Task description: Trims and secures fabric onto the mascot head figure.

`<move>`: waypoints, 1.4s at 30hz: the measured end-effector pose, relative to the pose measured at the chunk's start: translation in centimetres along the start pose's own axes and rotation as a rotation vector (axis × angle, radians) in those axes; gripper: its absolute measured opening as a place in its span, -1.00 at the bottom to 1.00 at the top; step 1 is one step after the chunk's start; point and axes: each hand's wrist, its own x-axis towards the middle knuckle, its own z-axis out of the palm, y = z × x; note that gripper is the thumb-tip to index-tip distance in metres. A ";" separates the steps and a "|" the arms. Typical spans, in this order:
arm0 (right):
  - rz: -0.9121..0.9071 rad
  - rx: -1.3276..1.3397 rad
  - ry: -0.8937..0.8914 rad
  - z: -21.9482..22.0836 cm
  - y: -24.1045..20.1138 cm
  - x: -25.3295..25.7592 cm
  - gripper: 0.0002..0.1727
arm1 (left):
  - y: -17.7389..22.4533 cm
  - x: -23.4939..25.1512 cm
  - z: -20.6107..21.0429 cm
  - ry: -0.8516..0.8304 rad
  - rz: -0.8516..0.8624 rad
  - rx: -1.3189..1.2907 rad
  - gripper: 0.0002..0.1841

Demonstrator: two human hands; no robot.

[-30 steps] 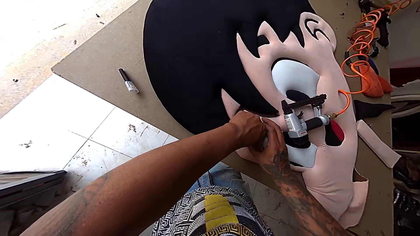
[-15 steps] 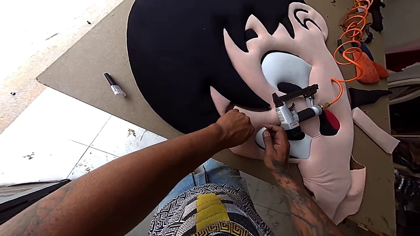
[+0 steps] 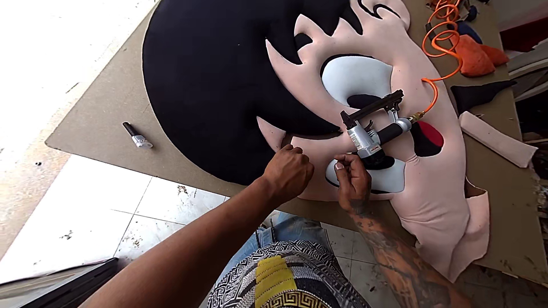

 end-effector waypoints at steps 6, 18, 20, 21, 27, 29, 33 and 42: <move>-0.015 0.053 0.023 0.0 0.2 0.0 -0.68 | -0.5 -0.6 1.1 0.100 -0.016 -0.049 -0.79; -0.039 0.141 0.083 0.3 0.6 0.1 -0.67 | -0.8 -1.1 1.7 0.143 -0.029 -0.075 -0.87; -0.051 0.141 0.092 0.2 0.7 0.1 -0.66 | -0.7 -1.0 1.7 0.139 -0.026 -0.071 -0.87; -0.053 0.145 0.100 0.2 0.7 0.1 -0.67 | -0.7 -1.0 1.7 0.138 -0.025 -0.068 -0.86; -0.036 0.170 0.104 0.3 1.0 0.0 -0.63 | -0.7 -1.1 1.8 0.154 -0.016 -0.071 -0.86; -0.041 0.176 0.102 0.3 1.2 0.0 -0.61 | -0.6 -1.2 1.6 0.142 -0.011 -0.057 -0.86; -0.047 0.178 0.105 0.3 1.2 -0.1 -0.60 | -0.6 -1.4 1.7 0.158 0.032 -0.021 -0.84; -0.045 0.165 0.104 0.3 1.1 0.0 -0.62 | -0.8 -2.4 1.5 0.193 0.074 -0.029 -0.81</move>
